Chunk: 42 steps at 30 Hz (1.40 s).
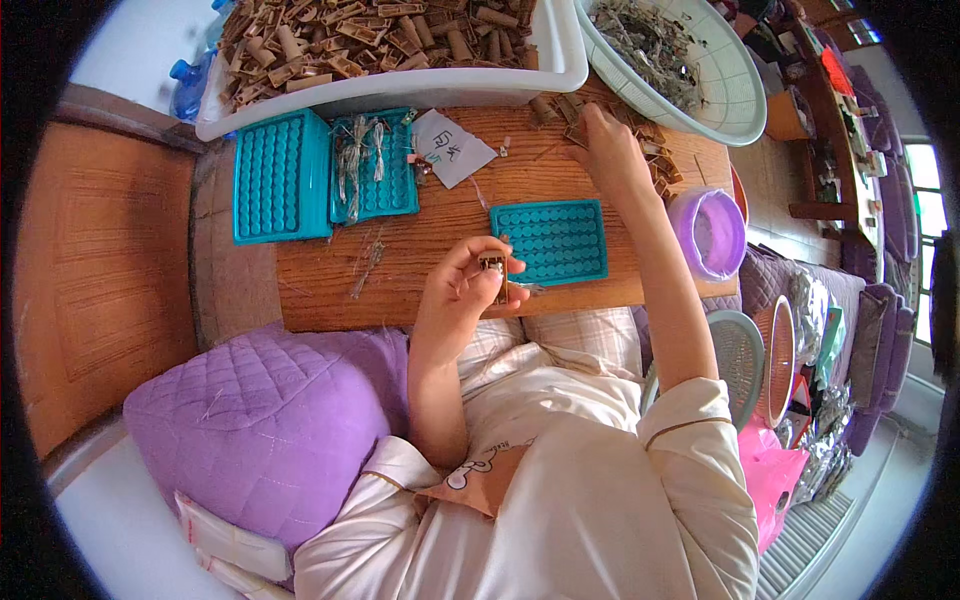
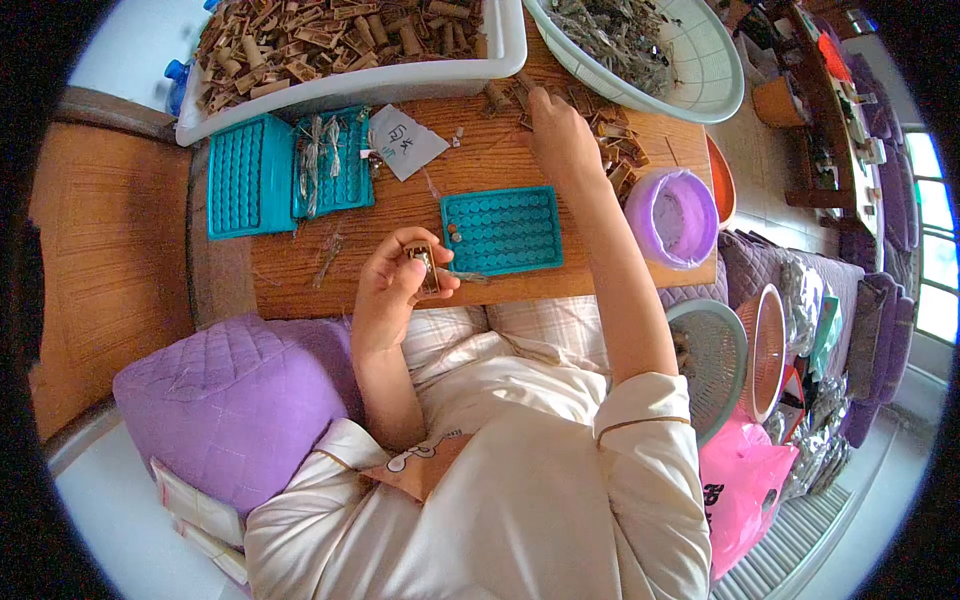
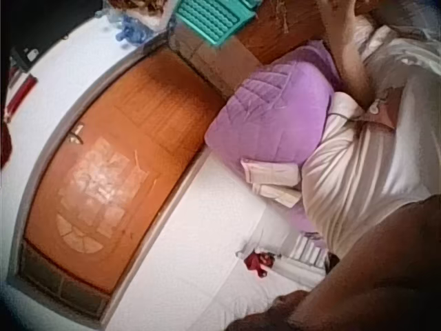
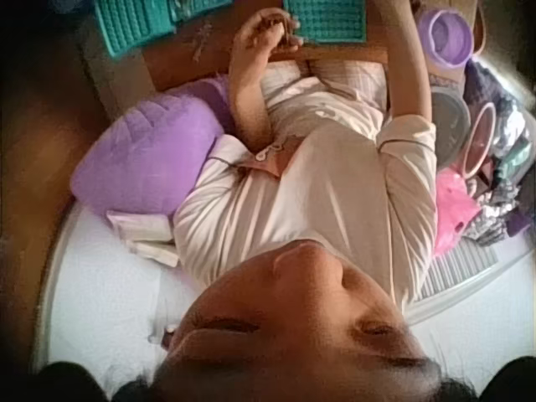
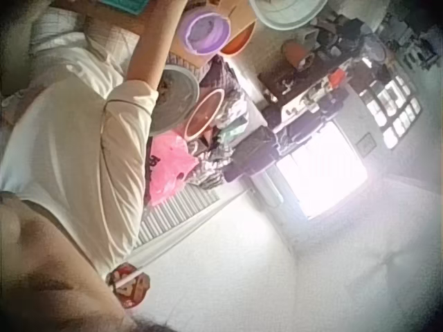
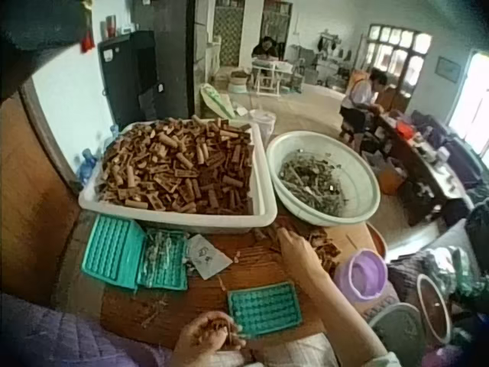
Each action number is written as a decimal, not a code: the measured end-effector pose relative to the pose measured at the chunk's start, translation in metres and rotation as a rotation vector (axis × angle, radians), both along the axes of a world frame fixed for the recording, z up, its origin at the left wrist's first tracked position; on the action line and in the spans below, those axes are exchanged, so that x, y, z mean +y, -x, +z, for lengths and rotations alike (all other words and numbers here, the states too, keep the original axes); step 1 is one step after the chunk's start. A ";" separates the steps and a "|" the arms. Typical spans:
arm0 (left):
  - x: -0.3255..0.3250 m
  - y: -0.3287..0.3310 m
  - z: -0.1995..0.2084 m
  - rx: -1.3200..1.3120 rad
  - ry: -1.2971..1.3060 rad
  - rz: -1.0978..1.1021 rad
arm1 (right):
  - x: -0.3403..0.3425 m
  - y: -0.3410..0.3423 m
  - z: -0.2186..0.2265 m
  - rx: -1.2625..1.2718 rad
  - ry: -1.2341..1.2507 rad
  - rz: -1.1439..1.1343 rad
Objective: The person assembles small plastic parts by hand, placing white inserts and springs into plastic housings.
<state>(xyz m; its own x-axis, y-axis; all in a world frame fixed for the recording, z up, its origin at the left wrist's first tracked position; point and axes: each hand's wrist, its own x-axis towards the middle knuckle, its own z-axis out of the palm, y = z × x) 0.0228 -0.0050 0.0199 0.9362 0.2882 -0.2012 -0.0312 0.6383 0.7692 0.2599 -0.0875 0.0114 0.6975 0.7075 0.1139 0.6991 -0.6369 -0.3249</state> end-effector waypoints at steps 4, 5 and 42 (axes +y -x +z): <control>-0.001 -0.002 -0.002 0.003 -0.030 0.091 | 0.003 -0.004 -0.008 -0.033 0.158 -0.002; -0.001 -0.002 -0.002 0.004 -0.025 0.092 | 0.002 -0.004 -0.008 -0.009 0.209 -0.018; -0.040 -0.004 0.016 -0.320 -0.041 0.391 | -0.040 0.179 0.057 0.467 -0.762 -0.117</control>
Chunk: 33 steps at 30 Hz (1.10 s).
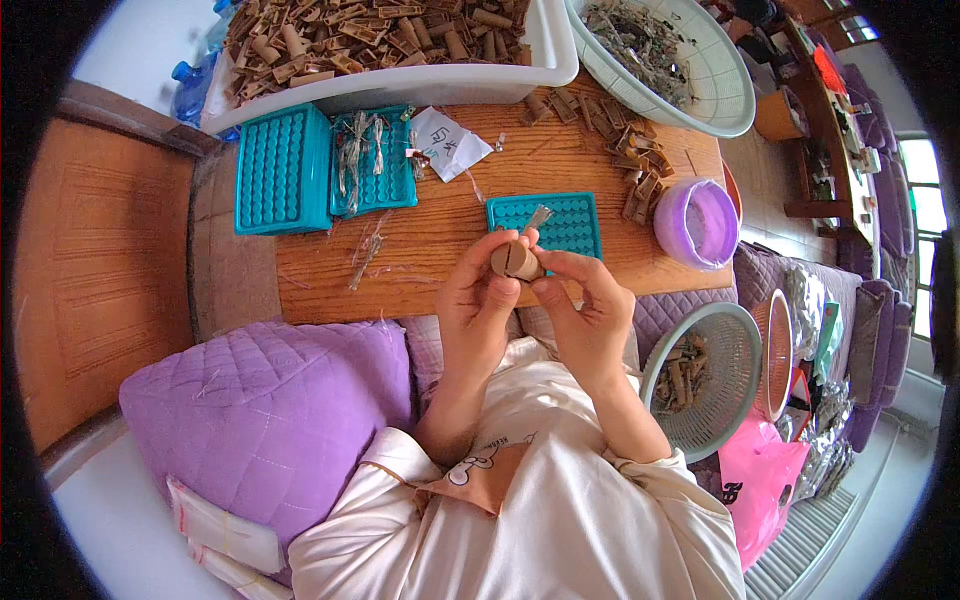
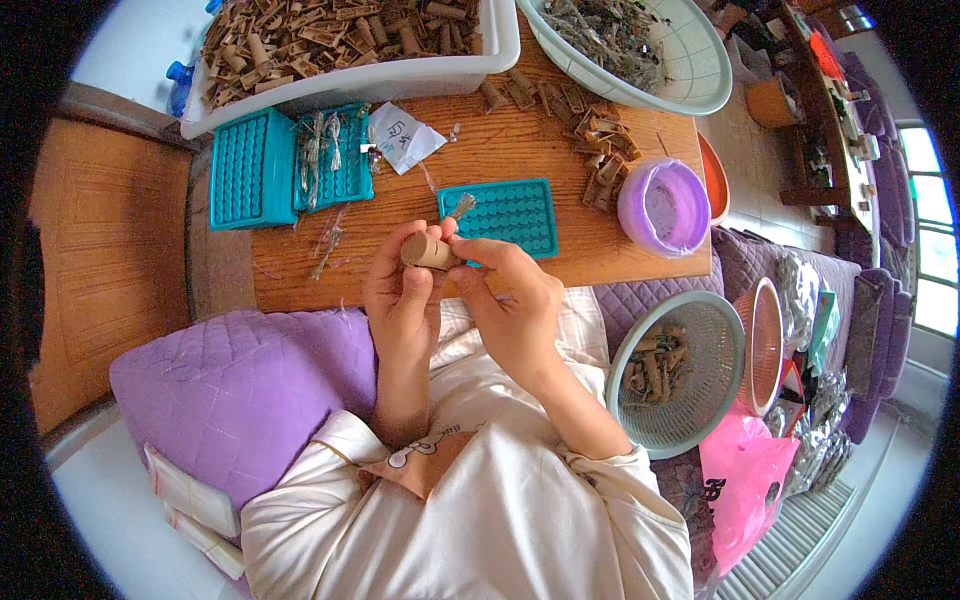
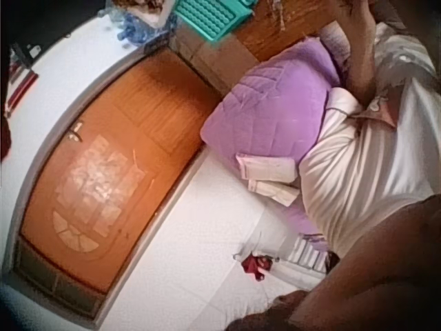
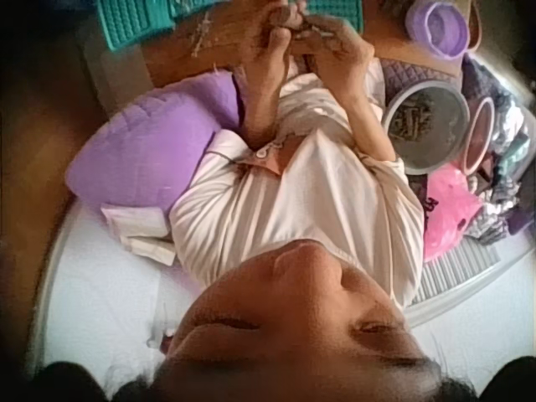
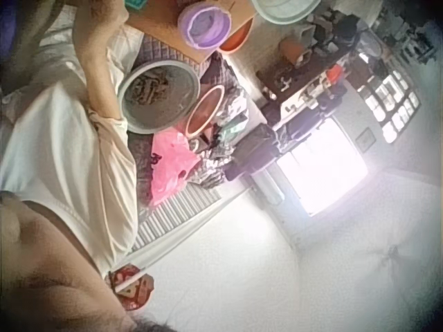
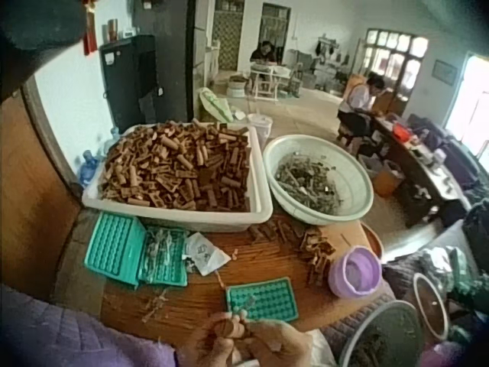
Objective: The person assembles small plastic parts by hand, placing white inserts and springs into plastic housings.
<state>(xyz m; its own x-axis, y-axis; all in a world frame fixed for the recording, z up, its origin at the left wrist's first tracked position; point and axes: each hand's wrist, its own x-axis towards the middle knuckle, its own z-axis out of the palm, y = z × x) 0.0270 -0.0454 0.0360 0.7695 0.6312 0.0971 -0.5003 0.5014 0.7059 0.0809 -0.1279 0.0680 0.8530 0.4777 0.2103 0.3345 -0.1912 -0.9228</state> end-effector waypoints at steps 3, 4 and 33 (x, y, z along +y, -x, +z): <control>-0.002 -0.001 0.000 0.048 -0.009 0.014 | 0.001 0.004 0.002 0.027 0.037 -0.029; -0.002 0.000 0.000 0.057 -0.020 0.026 | 0.002 0.005 0.003 0.055 0.032 -0.033; -0.003 -0.014 -0.015 -0.085 0.171 -0.522 | -0.034 -0.034 0.013 0.103 0.442 0.537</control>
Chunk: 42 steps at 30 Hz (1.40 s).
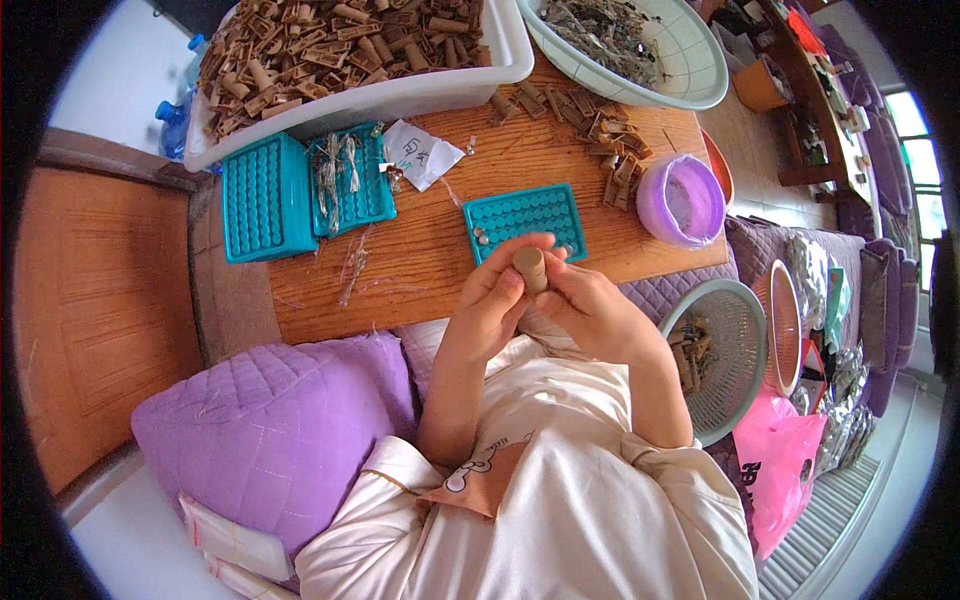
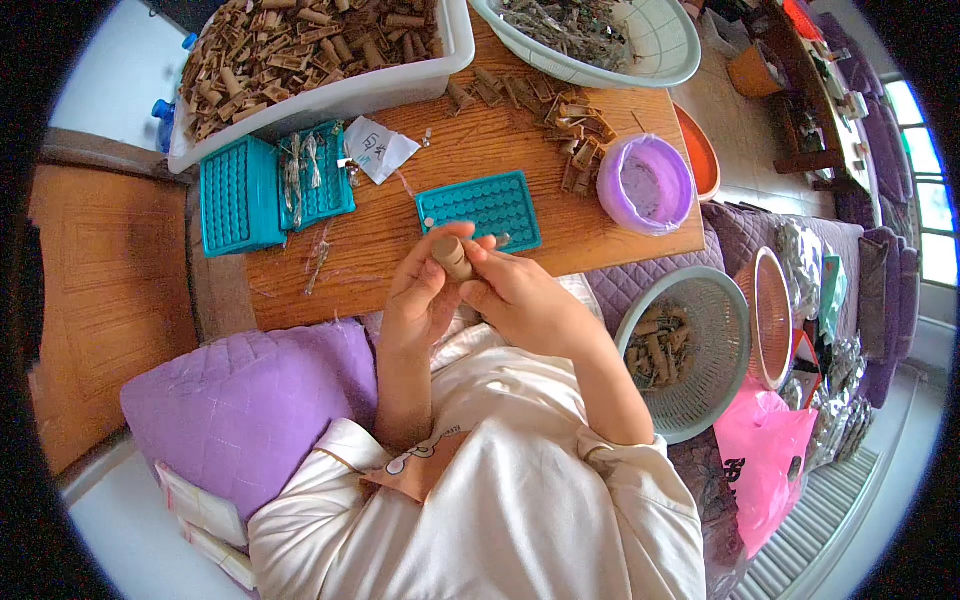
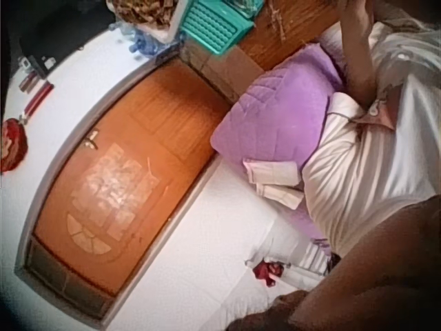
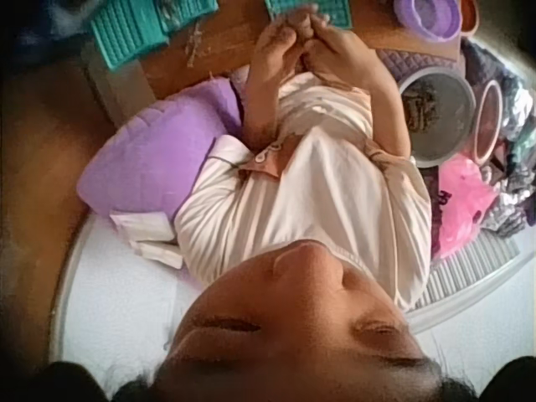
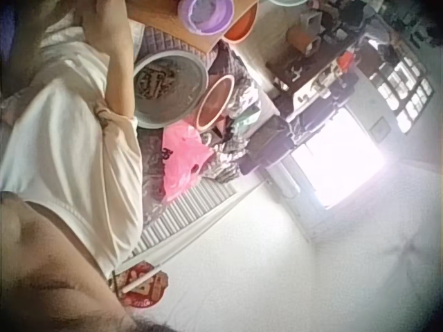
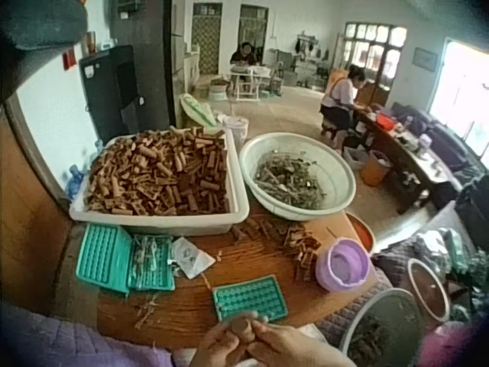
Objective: The person assembles small plastic parts by hand, placing white inserts and springs into plastic housings.
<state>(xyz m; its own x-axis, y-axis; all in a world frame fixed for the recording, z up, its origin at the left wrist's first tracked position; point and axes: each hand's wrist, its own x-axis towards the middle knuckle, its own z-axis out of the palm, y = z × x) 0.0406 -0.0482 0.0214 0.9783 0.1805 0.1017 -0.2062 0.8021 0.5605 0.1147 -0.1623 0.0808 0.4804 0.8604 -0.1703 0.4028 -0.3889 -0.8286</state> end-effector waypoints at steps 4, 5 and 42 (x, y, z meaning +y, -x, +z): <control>-0.008 -0.004 -0.006 -0.027 0.244 -0.045 | -0.036 -0.035 0.004 0.182 -0.088 -0.246; -0.005 0.000 -0.006 -0.021 0.234 -0.030 | -0.040 -0.049 0.006 0.159 -0.127 -0.413; 0.007 -0.001 -0.014 0.139 0.528 -0.051 | -0.104 -0.137 0.009 0.045 -0.099 -0.787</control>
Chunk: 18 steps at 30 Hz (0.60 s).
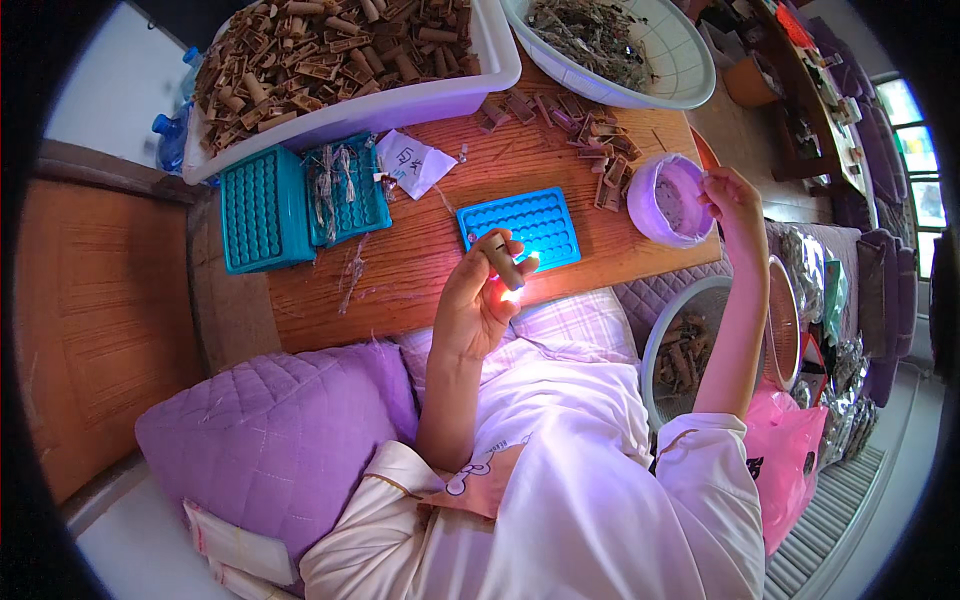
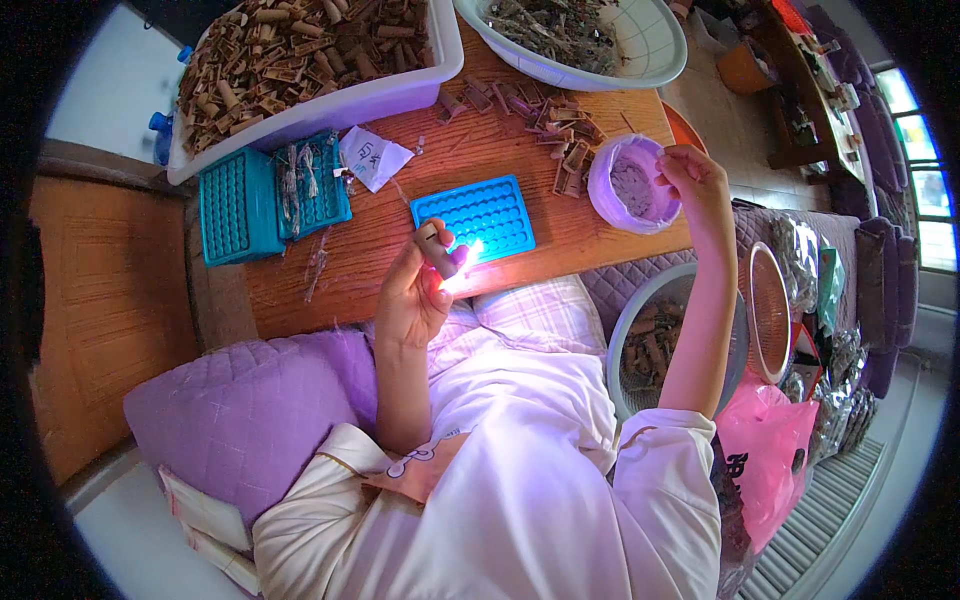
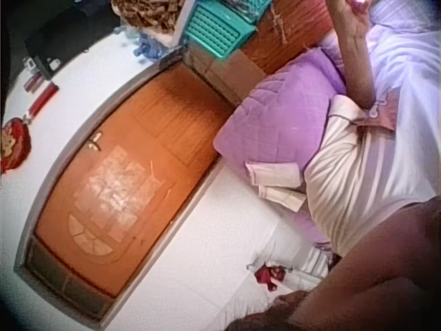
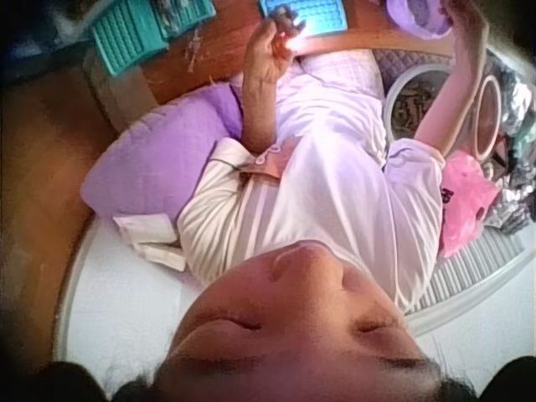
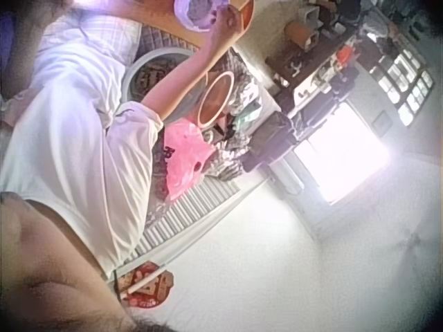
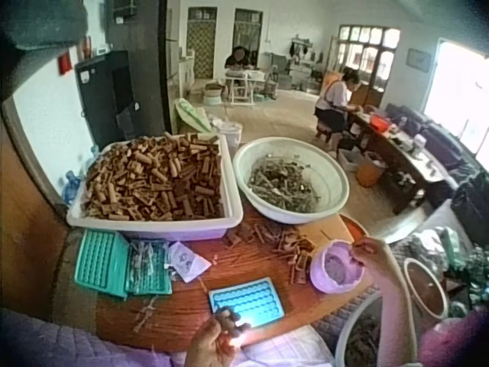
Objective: The person assembles small plastic parts by hand, placing white inserts and springs into plastic housings.
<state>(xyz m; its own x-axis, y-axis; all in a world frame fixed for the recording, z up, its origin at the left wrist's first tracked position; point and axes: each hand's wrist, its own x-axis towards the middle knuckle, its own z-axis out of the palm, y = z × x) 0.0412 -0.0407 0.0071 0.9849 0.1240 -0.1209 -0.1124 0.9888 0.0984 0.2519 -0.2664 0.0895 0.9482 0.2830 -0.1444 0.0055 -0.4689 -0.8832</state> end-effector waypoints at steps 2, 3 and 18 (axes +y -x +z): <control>-0.001 0.000 -0.002 0.015 0.040 -0.014 | -0.001 0.002 -0.004 0.055 -0.353 0.008; -0.001 0.000 -0.002 0.030 0.081 -0.030 | 0.001 0.003 -0.004 0.056 -0.353 0.009; -0.003 0.003 0.003 -0.011 0.333 -0.118 | 0.105 0.081 -0.013 0.147 -0.330 0.381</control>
<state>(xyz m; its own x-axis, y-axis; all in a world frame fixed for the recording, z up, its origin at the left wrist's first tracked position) 0.0385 -0.0439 0.0098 0.9915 -0.0356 -0.1250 0.0057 0.9727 -0.2320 0.1710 -0.1611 0.0763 0.7453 0.6571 -0.1131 -0.0139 -0.1542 -0.9879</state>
